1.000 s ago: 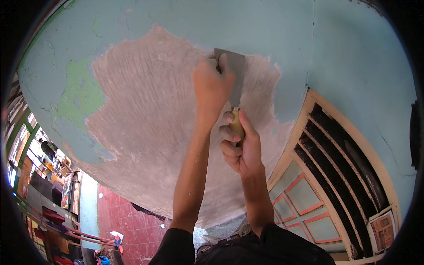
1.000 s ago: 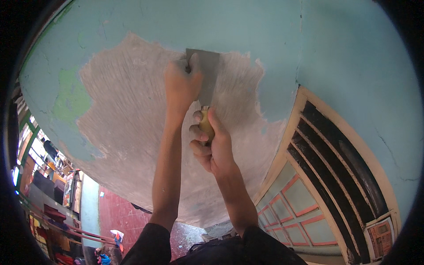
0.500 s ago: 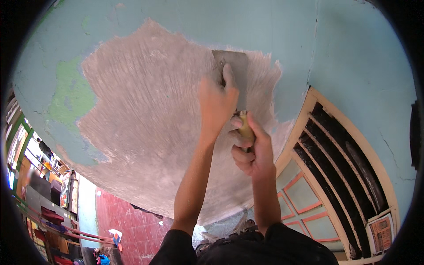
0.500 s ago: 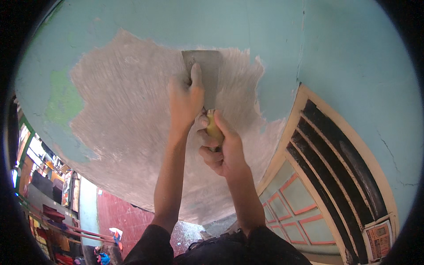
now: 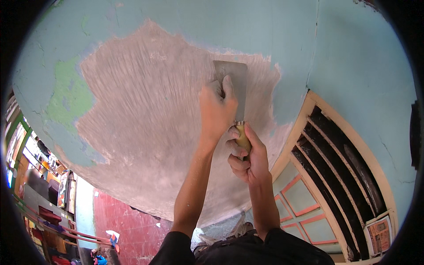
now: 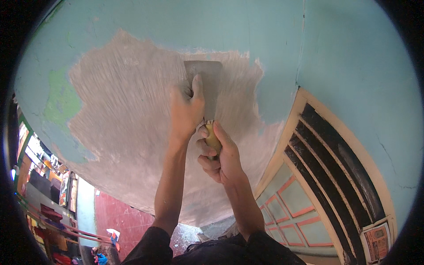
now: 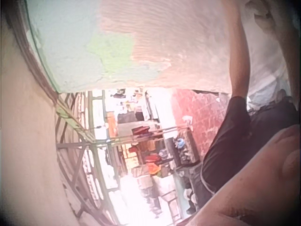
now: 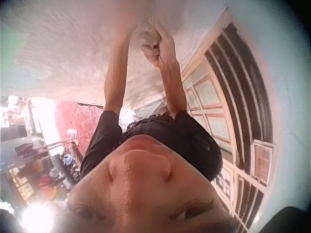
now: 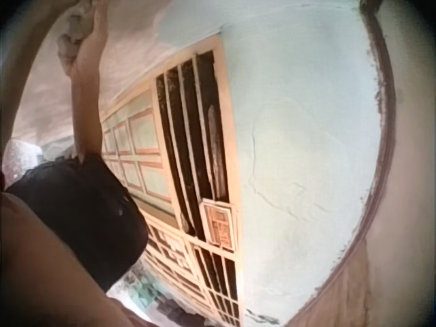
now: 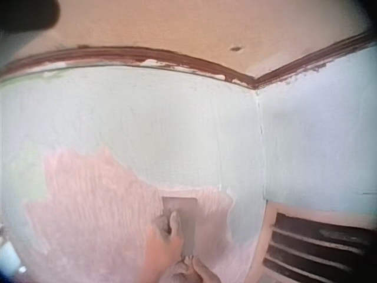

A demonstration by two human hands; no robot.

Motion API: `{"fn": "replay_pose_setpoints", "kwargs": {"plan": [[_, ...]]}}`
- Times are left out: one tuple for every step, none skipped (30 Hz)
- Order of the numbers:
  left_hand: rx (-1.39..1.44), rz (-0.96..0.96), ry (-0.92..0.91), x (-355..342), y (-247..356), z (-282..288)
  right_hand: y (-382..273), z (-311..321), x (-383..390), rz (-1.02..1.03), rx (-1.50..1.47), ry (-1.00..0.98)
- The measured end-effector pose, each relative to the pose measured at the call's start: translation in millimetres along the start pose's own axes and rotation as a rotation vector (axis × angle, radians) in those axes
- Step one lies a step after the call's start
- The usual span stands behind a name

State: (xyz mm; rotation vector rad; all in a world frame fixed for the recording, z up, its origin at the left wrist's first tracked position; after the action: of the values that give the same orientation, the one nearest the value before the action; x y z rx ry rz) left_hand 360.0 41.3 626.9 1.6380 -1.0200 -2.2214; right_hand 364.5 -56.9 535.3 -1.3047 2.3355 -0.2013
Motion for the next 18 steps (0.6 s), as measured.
{"fn": "replay_pose_setpoints", "kwargs": {"plan": [[0.031,-0.003,-0.002,-4,2,-1,-4,-2,-2,-0.024,-0.004,-0.04],[0.061,-0.007,-0.005,-10,5,-3,-12,-5,-6,-0.047,-0.007,-0.081],[0.091,-0.005,-0.008,-13,6,-5,-16,-7,-7,-0.073,-0.012,-0.116],[0.1,-0.01,0.008,-14,7,-6,-15,-8,-7,-0.053,-0.039,-0.097],[0.109,-0.014,0.025,-14,7,-6,-12,-9,-9,-0.033,-0.065,-0.078],[0.12,-0.024,0.043,-15,8,-6,-11,-11,-11,-0.011,-0.088,-0.064],[0.086,-0.025,0.029,-11,4,-6,-8,-9,-7,-0.014,-0.089,-0.05],[0.052,-0.025,0.016,-4,-4,-5,-3,-5,0,-0.017,-0.09,-0.036],[0.015,-0.023,0.001,0,-5,-3,1,-1,4,-0.021,-0.094,-0.02],[0.03,-0.029,0.006,-3,-3,-3,-3,-1,2,-0.03,-0.053,-0.068],[0.045,-0.035,0.012,-9,1,-5,-12,-2,-4,-0.04,-0.012,-0.116],[0.062,-0.041,0.021,-16,8,-6,-19,-5,-9,-0.051,0.033,-0.165],[0.052,-0.024,0.011,-18,13,-5,-19,-7,-13,-0.018,0.068,-0.129],[0.042,-0.007,0.003,-19,18,-4,-18,-11,-17,0.013,0.103,-0.095],[0.035,0.006,0.001,-20,19,-1,-17,-13,-20,0.043,0.144,-0.066],[0.044,0.008,-0.005,-15,15,3,-13,-8,-17,0.028,0.216,-0.011],[0.05,0.009,-0.009,-5,8,10,-8,2,-11,0.011,0.288,0.041],[0.06,0.011,-0.015,9,-2,14,-5,17,-3,-0.003,0.362,0.095]]}}
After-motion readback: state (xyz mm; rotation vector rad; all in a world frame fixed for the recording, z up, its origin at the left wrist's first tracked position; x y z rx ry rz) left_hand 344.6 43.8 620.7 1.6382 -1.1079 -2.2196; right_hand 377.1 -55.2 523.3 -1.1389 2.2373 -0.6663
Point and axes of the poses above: each hand's wrist, its own x-axis away from the middle knuckle, its own z-axis out of the back of the hand, y = z × x, the point moved 4 cm from there along -x, towards the middle knuckle, and after that the axes turned 9 degrees about -x, right-handed, at the moved point
